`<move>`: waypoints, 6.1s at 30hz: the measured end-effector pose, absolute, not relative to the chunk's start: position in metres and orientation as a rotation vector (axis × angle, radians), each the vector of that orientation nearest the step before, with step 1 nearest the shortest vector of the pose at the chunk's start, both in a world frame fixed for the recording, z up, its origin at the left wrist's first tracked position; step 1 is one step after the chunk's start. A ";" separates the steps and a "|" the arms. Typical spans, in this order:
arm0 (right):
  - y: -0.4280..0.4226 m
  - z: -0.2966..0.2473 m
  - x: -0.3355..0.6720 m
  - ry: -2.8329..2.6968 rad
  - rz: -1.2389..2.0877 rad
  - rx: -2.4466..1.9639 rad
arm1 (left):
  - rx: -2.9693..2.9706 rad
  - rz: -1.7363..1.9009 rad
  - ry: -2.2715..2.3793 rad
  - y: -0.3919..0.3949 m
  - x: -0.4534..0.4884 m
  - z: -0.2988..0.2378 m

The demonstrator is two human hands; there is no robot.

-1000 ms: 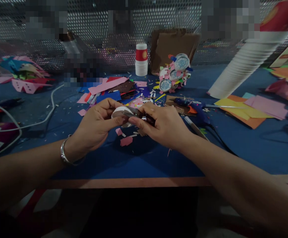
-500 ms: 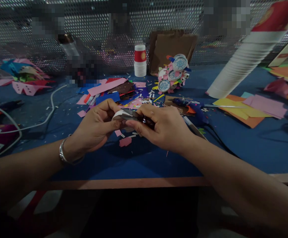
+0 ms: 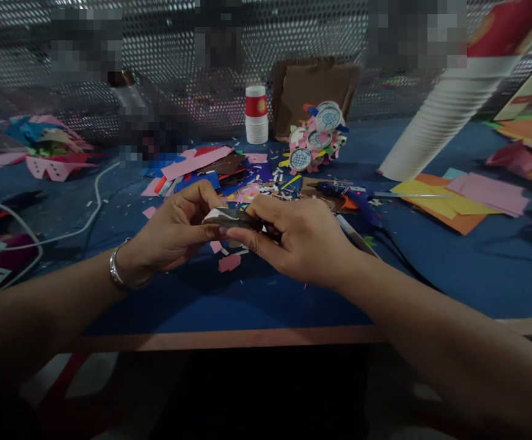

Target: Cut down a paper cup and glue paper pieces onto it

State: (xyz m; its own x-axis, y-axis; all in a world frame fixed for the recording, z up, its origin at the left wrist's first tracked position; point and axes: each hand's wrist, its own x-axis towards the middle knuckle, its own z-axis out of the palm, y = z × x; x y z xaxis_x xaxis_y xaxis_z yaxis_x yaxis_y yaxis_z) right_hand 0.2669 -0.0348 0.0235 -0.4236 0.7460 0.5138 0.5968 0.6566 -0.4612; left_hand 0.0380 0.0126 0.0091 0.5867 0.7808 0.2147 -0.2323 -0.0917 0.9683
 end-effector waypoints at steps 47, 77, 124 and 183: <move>-0.025 0.025 0.276 -2.249 0.344 -0.960 | 1.216 0.839 0.559 0.015 0.036 0.012; -0.008 0.024 0.286 -1.900 0.360 -1.326 | 1.085 0.964 0.833 0.018 0.037 0.010; -0.022 0.031 0.272 -1.743 1.427 -0.886 | 1.094 0.976 0.780 0.019 0.037 0.008; -0.009 0.015 0.268 -1.691 0.847 -1.104 | 1.618 0.890 0.415 0.019 0.034 -0.003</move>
